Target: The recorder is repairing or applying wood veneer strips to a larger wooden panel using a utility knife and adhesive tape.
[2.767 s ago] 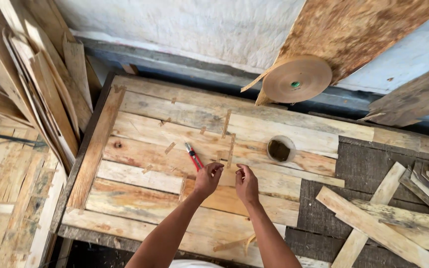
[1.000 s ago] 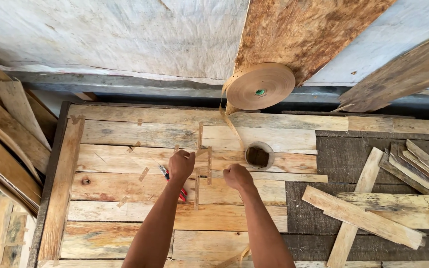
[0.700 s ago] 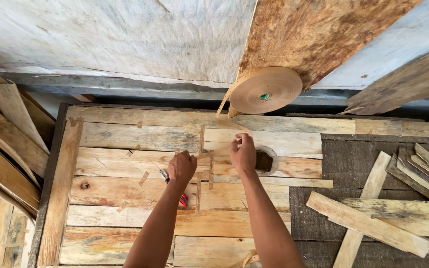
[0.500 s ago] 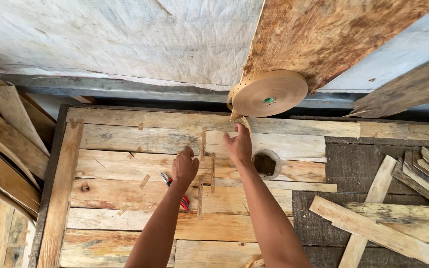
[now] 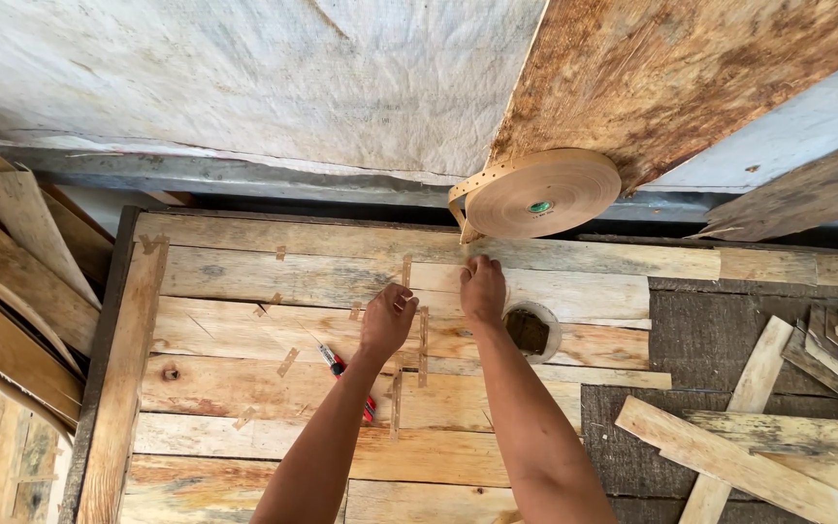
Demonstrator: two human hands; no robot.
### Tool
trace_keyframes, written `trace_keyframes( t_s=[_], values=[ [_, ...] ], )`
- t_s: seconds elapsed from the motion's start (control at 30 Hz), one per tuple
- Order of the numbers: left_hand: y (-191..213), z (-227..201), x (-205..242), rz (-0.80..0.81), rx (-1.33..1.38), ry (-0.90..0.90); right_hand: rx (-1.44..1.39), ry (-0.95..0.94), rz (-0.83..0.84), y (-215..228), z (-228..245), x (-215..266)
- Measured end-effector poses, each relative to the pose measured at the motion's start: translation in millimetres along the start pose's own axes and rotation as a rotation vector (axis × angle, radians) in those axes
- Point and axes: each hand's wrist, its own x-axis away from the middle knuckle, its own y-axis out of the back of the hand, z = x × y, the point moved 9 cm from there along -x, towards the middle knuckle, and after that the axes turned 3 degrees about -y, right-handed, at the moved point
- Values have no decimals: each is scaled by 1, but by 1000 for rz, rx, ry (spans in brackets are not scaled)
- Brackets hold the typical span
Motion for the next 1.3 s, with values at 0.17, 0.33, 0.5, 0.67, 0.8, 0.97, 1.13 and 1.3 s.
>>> trace_keyframes(
  t_s=[0.17,0.33,0.5,0.67,0.8,0.97,1.13,1.3],
  values=[
    [-15,-2,-4,10,40,12,-42,3,-55,42,35,25],
    [-25,-4,0,23,78,51,-108,-63,-22,61,50,24],
    [-33,-3,3,46,88,57,79,-20,75,33,33,16],
    [-40,6,2,10,70,18,42,53,25,44,50,24],
    [-25,-2,-1,-67,92,66,-122,135,65,29,67,17],
    [-27,8,-12,-94,171,31,-233,208,93,11,88,13],
    [-4,-19,-17,-177,182,-150,-417,218,104,7,94,16],
    [-11,-23,-20,2,191,-61,-908,-129,498,-17,85,37]
  ],
)
